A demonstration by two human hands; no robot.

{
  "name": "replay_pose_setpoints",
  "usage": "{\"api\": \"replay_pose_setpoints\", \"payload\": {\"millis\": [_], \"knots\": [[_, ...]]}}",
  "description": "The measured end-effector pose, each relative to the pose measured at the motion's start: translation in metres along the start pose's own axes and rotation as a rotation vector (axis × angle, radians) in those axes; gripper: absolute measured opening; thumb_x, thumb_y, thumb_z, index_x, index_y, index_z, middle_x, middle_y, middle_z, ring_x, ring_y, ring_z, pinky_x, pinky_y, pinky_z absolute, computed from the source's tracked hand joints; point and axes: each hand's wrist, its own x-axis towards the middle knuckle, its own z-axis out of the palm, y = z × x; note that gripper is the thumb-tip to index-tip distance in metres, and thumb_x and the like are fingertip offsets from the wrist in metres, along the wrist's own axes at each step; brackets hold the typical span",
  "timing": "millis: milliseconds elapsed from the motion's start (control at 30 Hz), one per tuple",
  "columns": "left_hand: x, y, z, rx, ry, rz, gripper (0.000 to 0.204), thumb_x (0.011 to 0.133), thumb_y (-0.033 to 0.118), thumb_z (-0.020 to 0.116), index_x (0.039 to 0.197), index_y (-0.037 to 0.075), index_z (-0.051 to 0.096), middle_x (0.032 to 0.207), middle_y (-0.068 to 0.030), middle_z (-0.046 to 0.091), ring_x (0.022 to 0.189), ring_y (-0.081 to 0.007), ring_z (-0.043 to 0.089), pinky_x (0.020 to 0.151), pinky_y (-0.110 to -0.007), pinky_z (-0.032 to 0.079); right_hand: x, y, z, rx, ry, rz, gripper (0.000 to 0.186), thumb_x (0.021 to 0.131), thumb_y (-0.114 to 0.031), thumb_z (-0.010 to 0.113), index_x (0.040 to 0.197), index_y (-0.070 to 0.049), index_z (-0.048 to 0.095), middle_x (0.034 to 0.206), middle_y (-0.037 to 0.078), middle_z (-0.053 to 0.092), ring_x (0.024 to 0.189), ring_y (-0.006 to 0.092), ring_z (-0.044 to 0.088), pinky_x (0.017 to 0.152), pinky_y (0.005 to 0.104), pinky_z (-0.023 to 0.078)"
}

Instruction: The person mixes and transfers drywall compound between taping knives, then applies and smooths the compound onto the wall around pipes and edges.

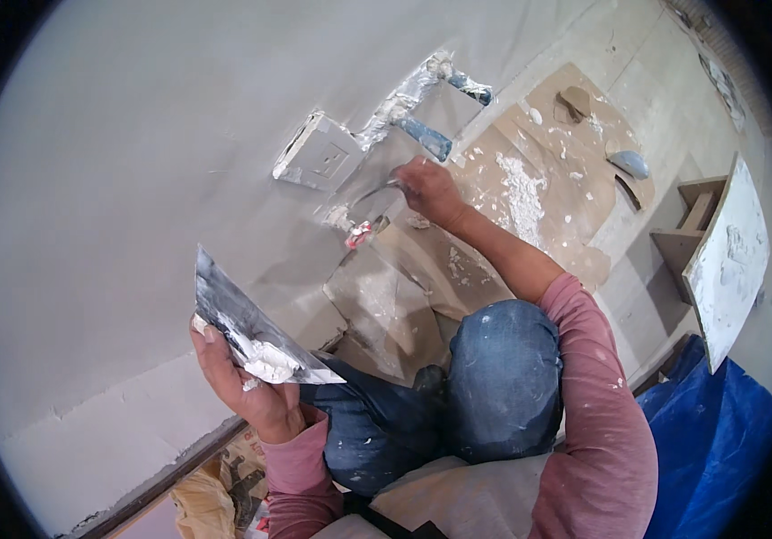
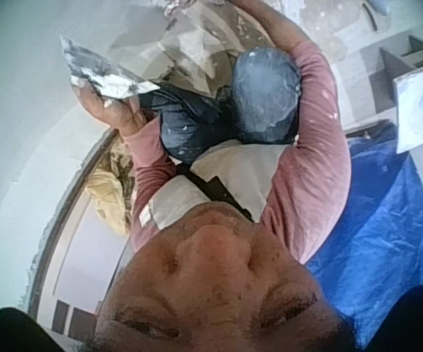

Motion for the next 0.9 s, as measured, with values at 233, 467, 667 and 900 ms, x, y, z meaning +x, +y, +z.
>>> {"api": "replay_pose_setpoints", "payload": {"millis": [233,467,667,900], "knots": [[0.002,0.002,0.000,-0.017,0.029,-0.017,0.032,0.102,0.021,0.040,0.126,0.002,0.049,0.104,-0.0071,0.059,0.088,-0.0133,0.060,0.073,-0.028,0.049,-0.004,0.005,-0.035,0.213,0.428,0.335,0.016,0.074,0.003,0.070,0.087,-0.006,0.065,0.084,0.009,0.066,0.073,0.0320,0.063,0.068,0.0375,0.052],[0.002,0.000,0.004,-0.028,-0.018,-0.017,0.032,0.102,0.020,0.040,0.127,0.001,0.049,0.108,-0.0077,0.061,0.091,-0.0133,0.061,0.075,-0.028,0.050,-0.032,0.003,-0.020,0.127,-0.011,0.097,0.029,0.070,0.001,0.068,0.096,-0.011,0.065,0.090,0.006,0.069,0.084,0.0285,0.066,0.074,0.0390,0.054],[0.002,-0.001,0.006,-0.033,-0.026,0.007,0.031,0.102,0.018,0.040,0.126,0.001,0.050,0.108,-0.0086,0.061,0.092,-0.0141,0.061,0.076,-0.028,0.050,-0.004,0.000,-0.007,-0.003,-0.022,0.009,0.027,0.071,-0.007,0.073,0.096,-0.011,0.066,0.086,0.005,0.066,0.080,0.0278,0.064,0.070,0.0379,0.054],[0.000,0.003,0.005,-0.035,-0.006,0.005,0.030,0.102,0.019,0.041,0.124,0.000,0.050,0.107,-0.0083,0.060,0.092,-0.0138,0.060,0.077,-0.028,0.049,0.017,0.008,-0.047,0.050,0.336,0.167,0.021,0.072,0.002,0.069,0.091,-0.008,0.068,0.084,0.010,0.067,0.076,0.0312,0.064,0.064,0.0402,0.051]]}}
